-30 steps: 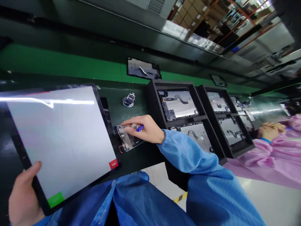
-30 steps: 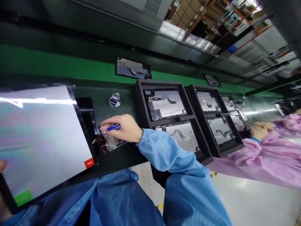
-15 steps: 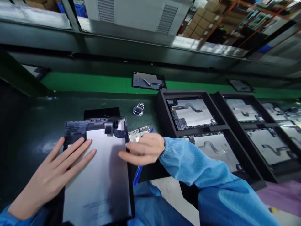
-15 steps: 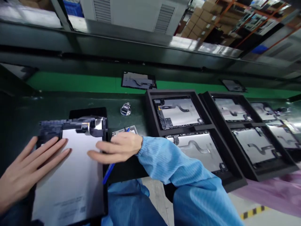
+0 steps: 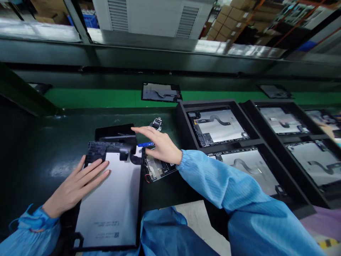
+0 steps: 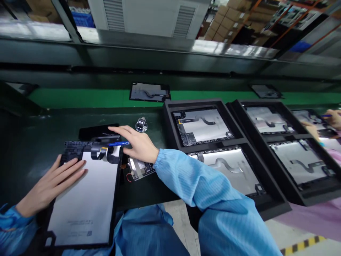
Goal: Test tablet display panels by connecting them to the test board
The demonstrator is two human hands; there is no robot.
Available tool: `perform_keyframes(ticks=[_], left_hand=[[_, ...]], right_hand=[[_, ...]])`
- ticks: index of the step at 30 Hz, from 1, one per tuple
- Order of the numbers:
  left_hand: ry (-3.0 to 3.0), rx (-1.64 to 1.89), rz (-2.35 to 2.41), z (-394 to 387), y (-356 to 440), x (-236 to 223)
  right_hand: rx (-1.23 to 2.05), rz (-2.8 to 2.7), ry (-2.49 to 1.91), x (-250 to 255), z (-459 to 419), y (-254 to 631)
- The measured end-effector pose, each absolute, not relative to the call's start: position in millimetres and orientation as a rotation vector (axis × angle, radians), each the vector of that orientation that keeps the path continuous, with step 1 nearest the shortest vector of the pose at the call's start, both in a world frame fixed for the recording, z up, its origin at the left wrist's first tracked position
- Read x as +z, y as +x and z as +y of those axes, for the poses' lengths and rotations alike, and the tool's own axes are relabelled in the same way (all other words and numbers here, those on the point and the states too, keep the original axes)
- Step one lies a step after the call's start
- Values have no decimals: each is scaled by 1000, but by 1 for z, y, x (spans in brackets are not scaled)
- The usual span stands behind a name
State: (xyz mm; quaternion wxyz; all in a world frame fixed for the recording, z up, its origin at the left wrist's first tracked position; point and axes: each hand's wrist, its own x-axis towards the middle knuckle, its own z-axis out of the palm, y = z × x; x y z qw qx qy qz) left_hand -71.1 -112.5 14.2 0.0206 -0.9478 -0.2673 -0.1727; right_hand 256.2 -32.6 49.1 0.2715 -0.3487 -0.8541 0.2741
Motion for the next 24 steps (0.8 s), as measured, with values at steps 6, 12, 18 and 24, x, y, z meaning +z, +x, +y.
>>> perform_keyframes(ticks=[6,12,18,24], left_hand=[[-2978,-527,-851,-114,-72,17],[-2939,-645,-1081,-110,-79,14],[-3020,-562,-914,-110,-69,22],[-3000,-555,-922,-117,-76,27]], right_hand=[[1010,-2323,-802,50,-24,255],[1020,-2097,-963,57,-22,257],[1561,-2097,-579,61,-18,260],[1567,-1991,-682,58,-15,261]])
